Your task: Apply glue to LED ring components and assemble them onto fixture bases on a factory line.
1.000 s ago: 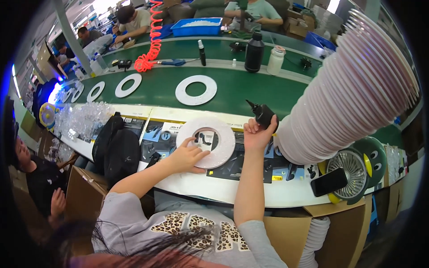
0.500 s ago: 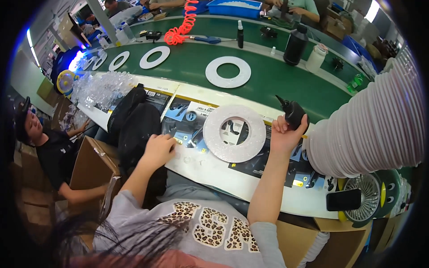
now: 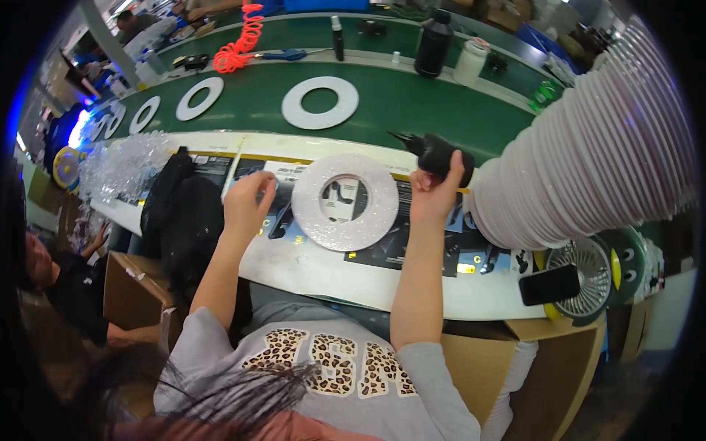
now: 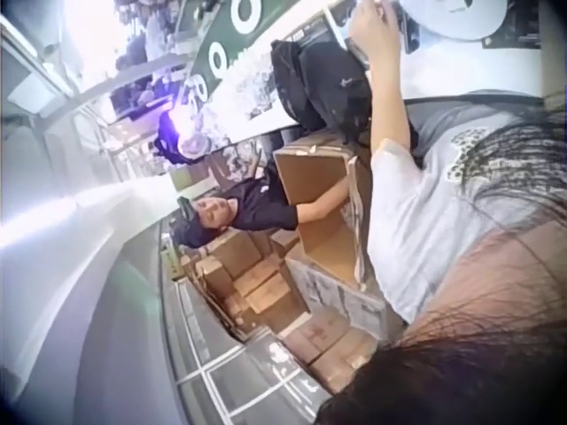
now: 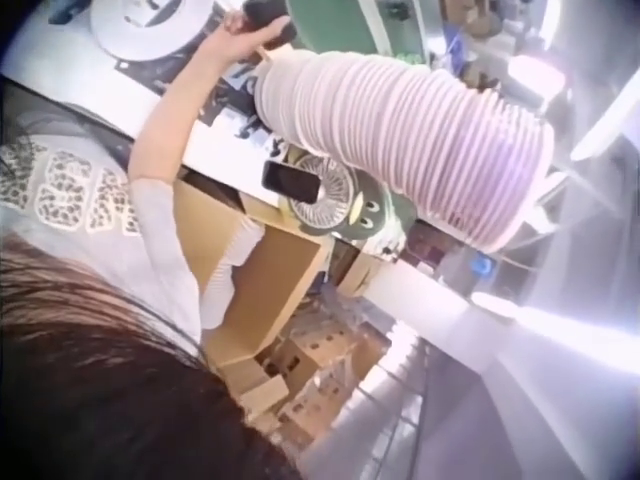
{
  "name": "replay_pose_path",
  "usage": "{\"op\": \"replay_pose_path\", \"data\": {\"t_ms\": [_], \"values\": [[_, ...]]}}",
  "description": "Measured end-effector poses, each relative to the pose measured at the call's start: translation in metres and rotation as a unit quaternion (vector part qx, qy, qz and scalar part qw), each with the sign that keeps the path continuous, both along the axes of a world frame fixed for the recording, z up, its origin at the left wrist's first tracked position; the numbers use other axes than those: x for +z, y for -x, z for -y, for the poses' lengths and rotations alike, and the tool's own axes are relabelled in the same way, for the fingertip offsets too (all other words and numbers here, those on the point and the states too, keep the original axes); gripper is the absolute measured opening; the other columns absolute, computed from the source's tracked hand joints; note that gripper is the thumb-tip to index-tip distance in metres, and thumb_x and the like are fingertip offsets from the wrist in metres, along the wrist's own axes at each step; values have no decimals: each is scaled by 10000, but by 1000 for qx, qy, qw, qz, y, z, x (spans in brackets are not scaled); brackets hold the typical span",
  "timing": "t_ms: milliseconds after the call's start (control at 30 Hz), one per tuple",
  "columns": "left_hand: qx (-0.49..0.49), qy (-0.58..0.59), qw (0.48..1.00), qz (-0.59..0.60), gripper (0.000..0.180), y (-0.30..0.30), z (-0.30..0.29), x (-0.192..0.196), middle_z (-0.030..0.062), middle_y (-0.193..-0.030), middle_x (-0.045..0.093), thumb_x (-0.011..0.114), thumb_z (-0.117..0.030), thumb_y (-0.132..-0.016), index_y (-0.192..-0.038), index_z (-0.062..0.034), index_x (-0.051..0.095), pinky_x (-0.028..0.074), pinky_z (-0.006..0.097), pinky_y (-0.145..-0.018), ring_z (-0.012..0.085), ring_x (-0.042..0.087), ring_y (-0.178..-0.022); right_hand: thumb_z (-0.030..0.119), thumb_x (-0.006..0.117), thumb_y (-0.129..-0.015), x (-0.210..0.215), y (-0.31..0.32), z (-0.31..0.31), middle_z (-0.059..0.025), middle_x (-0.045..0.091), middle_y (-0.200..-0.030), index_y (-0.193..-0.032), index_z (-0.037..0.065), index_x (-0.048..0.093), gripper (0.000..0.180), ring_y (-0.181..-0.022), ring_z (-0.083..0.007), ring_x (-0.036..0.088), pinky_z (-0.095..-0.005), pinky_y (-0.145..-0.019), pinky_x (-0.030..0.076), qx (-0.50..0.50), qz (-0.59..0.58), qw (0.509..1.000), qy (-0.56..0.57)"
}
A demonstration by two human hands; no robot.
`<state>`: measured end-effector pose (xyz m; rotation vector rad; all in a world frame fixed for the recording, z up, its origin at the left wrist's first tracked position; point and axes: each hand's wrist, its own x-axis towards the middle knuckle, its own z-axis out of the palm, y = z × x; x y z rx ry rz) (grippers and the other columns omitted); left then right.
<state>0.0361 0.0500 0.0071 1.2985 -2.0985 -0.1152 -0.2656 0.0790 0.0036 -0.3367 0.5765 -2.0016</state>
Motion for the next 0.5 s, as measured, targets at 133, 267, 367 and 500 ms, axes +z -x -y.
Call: {"op": "replay_pose_path", "data": {"t_ms": [133,267,367,500], "values": [[-44,15,990,-132,124,30,46,-14,104,-776,627,595,-98,-801,-913,-46,607,468,334,-657,244,606,-722,393,562,-857,-2,-5,0,10,498,-612,-856,106,556,287,-450,-64,344,-204,-427,260,-116,-84,986,-86],[-77,-66,976,-194,158,47,74,-29,102,-839,648,559,-137,-850,-949,-20,600,456,302,-696,222,611,-778,351,593,-845,-3,-9,-2,22,513,-656,-875,125,546,232,-471,-47,368,-189,-423,265,-149,-181,965,-113],[-114,-129,975,-143,294,54,72,-35,155,-1035,608,625,-176,-805,-1049,-23,565,440,337,-823,254,567,-969,320,610,-833,0,-20,-4,35,542,-833,-991,141,531,251,-624,-36,468,-178,-468,313,-177,-284,925,-178],[-136,-115,984,-25,666,65,51,-45,190,-1104,543,718,-225,-697,-1255,-37,409,432,392,-875,319,528,-1009,363,625,-813,3,-36,-4,23,542,-1039,-1128,145,510,400,-863,-66,517,-204,-612,401,-160,-313,913,-206]]}}
